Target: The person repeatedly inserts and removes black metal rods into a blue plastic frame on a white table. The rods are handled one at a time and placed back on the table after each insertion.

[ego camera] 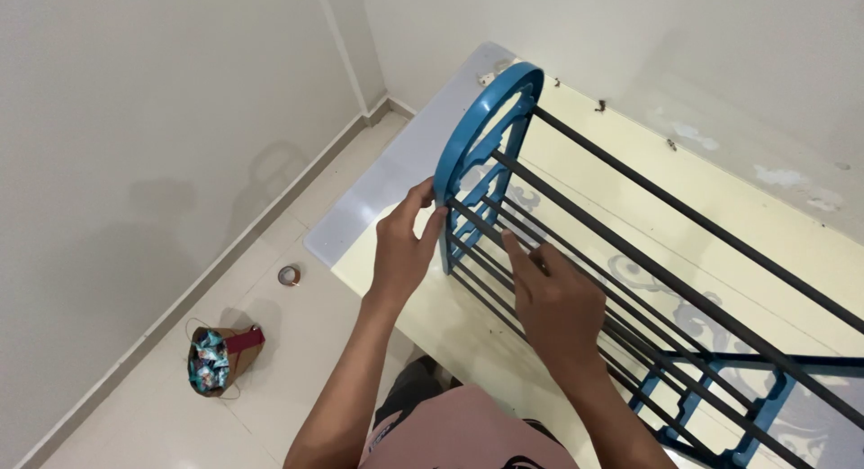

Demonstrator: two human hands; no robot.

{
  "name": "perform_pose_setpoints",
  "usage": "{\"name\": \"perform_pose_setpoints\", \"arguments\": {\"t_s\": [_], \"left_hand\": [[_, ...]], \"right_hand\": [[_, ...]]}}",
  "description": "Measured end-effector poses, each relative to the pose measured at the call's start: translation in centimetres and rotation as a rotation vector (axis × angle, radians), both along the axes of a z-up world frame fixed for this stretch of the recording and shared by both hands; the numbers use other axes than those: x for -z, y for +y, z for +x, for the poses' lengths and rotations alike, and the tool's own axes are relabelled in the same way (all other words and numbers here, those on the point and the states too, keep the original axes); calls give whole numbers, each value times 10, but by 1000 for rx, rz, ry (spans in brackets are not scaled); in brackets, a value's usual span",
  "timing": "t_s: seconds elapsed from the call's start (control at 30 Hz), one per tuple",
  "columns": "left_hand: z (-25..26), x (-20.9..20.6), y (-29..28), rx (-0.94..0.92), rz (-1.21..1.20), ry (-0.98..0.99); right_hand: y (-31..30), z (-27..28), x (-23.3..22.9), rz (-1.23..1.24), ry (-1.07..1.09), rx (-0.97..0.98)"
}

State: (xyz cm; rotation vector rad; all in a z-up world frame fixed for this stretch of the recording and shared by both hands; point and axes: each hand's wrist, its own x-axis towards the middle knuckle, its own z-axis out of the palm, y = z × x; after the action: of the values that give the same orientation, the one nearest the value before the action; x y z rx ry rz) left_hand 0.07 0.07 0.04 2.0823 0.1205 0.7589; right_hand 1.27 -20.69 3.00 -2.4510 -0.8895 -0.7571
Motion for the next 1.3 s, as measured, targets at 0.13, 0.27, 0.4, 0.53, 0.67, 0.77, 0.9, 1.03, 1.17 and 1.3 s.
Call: {"name": "perform_pose_setpoints", "arguments": {"t_s": [0.13,0.27,0.4,0.53,0.67,0.77,0.9,1.03,1.17,1.3], "left_hand": [[-1,0,2,18,-45,21],[-1,1,0,7,-24,9],[-3,3,1,15,-11,44],[-1,5,1,-13,13,55],[-3,7,0,5,28,52],[-9,8,-7,-10,66,-121],[-15,8,-27,-130,151,-295],[-21,-1,-47,69,259,-342],[-18,-16,-64,297,334,-261],[-10,-35,-78,474,385,-226]], "right_hand": [[4,-3,-1,-58,12,22],[11,-1,1,-84,-33,48],[12,2,3,-70,-73,7],[16,2,3,-58,-74,21],[16,1,1,-57,-58,23],[15,-1,-3,-60,-55,37],[17,-4,-9,-12,19,23],[6,-13,-19,27,4,60],[-7,-27,-19,65,6,152],[-20,-45,-16,112,42,246]]}}
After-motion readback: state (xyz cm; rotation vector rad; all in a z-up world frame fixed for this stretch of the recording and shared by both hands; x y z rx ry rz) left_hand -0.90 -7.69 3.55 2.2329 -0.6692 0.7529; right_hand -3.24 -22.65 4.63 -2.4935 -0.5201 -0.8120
